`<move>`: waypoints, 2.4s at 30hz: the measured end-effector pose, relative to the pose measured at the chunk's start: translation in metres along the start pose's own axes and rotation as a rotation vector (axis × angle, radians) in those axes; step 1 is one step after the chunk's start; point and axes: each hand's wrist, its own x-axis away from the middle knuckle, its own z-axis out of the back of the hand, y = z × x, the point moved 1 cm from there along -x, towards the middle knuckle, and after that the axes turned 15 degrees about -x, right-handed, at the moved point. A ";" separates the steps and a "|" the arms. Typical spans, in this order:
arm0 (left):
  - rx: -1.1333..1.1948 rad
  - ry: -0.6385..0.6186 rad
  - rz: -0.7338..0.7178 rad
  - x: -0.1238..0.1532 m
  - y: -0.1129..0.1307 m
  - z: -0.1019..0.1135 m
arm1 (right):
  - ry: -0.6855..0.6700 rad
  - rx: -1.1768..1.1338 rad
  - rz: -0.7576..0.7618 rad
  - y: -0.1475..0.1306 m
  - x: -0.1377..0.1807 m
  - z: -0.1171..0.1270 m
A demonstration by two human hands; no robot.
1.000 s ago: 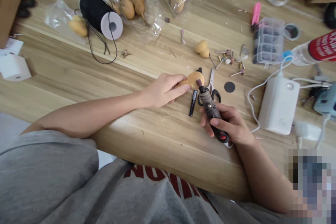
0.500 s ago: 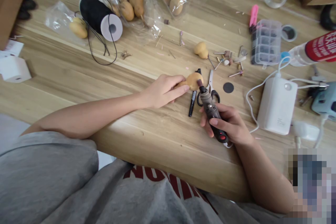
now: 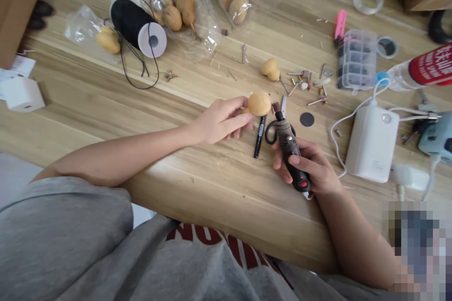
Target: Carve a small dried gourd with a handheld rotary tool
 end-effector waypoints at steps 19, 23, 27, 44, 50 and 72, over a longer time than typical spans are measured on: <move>-0.159 -0.043 0.001 0.002 0.005 0.001 | -0.026 0.080 -0.005 0.000 0.001 0.001; -0.172 -0.009 -0.014 0.001 0.002 0.000 | -0.003 0.062 0.003 0.000 0.001 0.001; -0.189 0.021 -0.037 0.001 -0.003 -0.001 | 0.022 0.055 -0.004 0.000 0.000 0.001; -0.046 0.001 -0.050 0.001 -0.002 -0.001 | 0.021 0.046 -0.001 0.000 0.000 0.002; -0.079 0.063 -0.046 0.003 -0.003 -0.002 | 0.013 0.047 0.003 0.000 0.000 0.003; -0.608 0.284 -0.182 -0.001 -0.006 0.008 | 0.038 0.060 -0.012 0.000 0.000 0.002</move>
